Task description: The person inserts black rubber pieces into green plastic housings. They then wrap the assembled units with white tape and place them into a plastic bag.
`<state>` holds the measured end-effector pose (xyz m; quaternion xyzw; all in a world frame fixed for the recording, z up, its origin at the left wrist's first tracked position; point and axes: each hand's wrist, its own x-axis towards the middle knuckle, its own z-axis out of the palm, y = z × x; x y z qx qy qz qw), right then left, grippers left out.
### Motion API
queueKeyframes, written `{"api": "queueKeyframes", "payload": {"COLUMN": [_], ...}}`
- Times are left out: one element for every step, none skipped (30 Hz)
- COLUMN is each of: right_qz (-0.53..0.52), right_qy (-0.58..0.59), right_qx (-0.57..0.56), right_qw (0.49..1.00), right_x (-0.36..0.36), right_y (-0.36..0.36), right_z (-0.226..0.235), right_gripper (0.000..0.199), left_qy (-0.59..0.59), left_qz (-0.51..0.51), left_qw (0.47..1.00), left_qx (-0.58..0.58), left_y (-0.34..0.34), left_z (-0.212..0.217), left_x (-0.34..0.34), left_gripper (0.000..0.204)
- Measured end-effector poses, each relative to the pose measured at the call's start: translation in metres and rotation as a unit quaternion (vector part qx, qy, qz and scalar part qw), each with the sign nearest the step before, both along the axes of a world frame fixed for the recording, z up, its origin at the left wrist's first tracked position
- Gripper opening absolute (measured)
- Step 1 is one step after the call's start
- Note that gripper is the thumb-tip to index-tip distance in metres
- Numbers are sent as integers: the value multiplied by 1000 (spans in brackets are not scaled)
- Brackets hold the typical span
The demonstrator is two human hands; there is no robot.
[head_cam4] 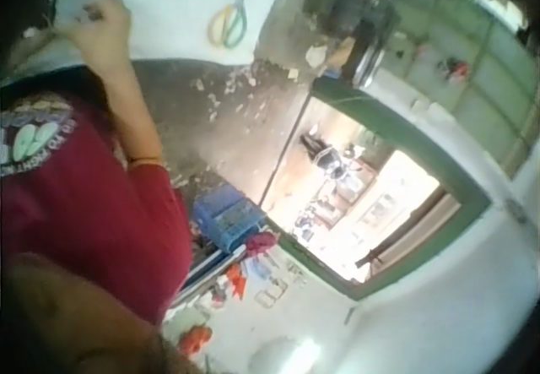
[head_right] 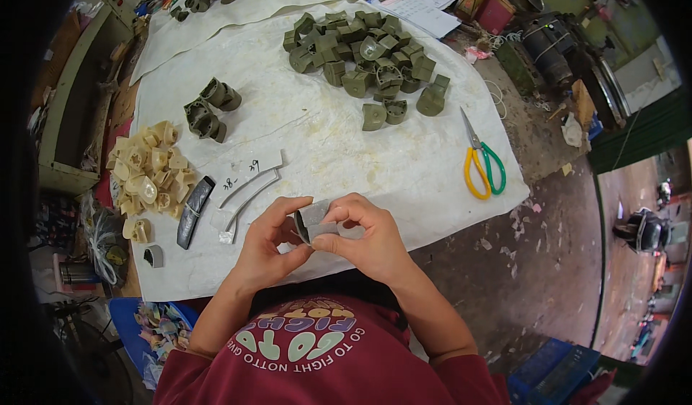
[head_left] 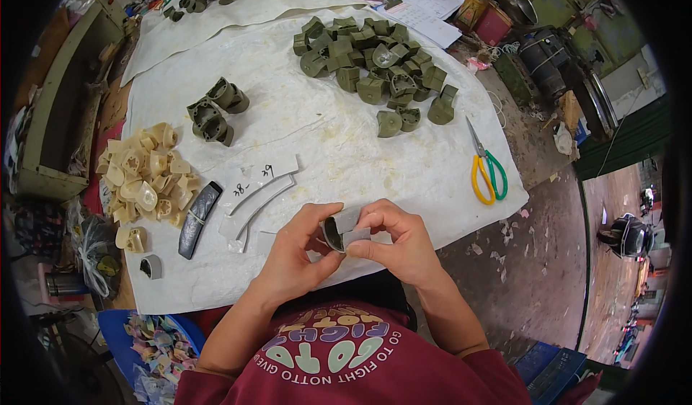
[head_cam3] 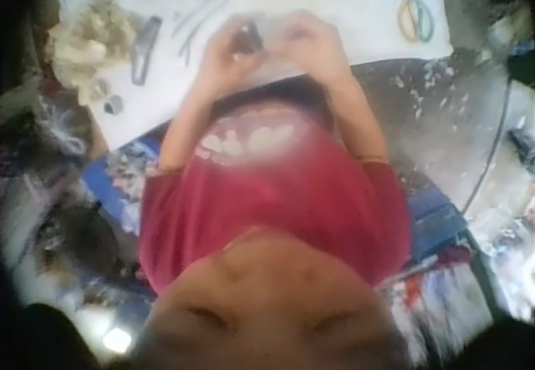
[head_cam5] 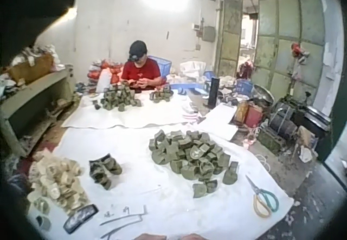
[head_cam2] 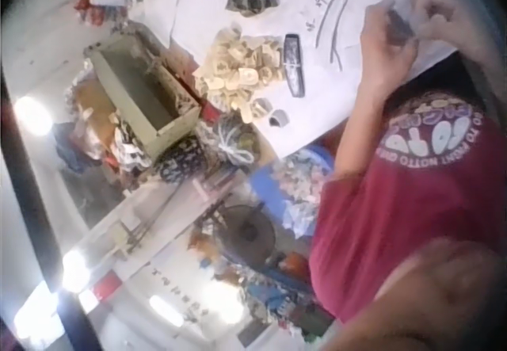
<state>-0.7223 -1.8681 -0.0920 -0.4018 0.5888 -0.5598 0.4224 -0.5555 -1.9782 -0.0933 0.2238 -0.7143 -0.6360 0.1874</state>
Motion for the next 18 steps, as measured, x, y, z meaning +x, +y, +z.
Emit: {"api": "queueKeyframes", "payload": {"right_qz": [5, 1, -3, -7, -13, -20, -26, -28, -29, -31, -34, -36, -39, -52, -64, -77, -101, -125], "right_qy": [26, 45, 65, 84, 100, 115, 131, 150, 169, 188, 213, 237, 261, 275, 289, 303, 270, 236], "right_qx": [10, 7, 4, 2, -6, -13, -21, -23, -25, -27, -30, -33, -36, -37, -38, -40, -33, -27], "right_qw": [1000, 999, 998, 996, 995, 993, 991, 988, 985, 981, 976, 970, 964, 959, 954, 949, 957, 963], "right_x": [0, 1, 2, 3, 4, 5, 6, 6, 6, 6, 7, 8, 9, 10, 11, 12, 14, 16], "right_y": [0, -1, -1, -1, -2, -2, -2, -1, -1, -1, -1, -1, -1, -2, -3, -4, -6, -10], "right_z": [1, 2, 3, 4, 6, 8, 10, 12, 13, 14, 15, 17, 17, 17, 17, 17, 19, 22], "right_gripper": [17, 17, 16, 16, 16, 16, 15, 15, 15, 15, 16, 17, 18, 22, 26, 30, 35, 40], "left_qy": [7, 16, 25, 32, 39, 46, 40, 36, 31, 29, 26, 22, 25, 28, 31, 51, 70, 90], "left_qz": [0, -2, -4, -5, -4, -4, -11, -18, -25, -29, -33, -36, -35, -34, -33, -36, -38, -40], "left_qw": [1000, 1000, 999, 999, 999, 999, 999, 999, 999, 998, 998, 997, 997, 997, 997, 998, 996, 993], "left_qx": [-8, -15, -21, -22, -23, -25, -28, -30, -32, -42, -53, -63, -61, -59, -57, -13, 29, 72], "left_y": [-1, -1, -1, -1, 0, 0, 0, -1, -2, -3, -4, -4, -5, -5, -6, -5, -6, -6], "left_z": [0, 0, -1, -2, -3, -3, -1, 2, 4, 5, 6, 6, 6, 6, 6, 2, -5, -8], "left_x": [0, 0, 0, 0, -1, -1, 0, 0, 0, -1, -1, -1, -2, -2, -2, 0, 2, 3], "left_gripper": [61, 61, 61, 62, 62, 63, 64, 65, 66, 66, 66, 66, 67, 67, 68, 67, 67, 66]}}
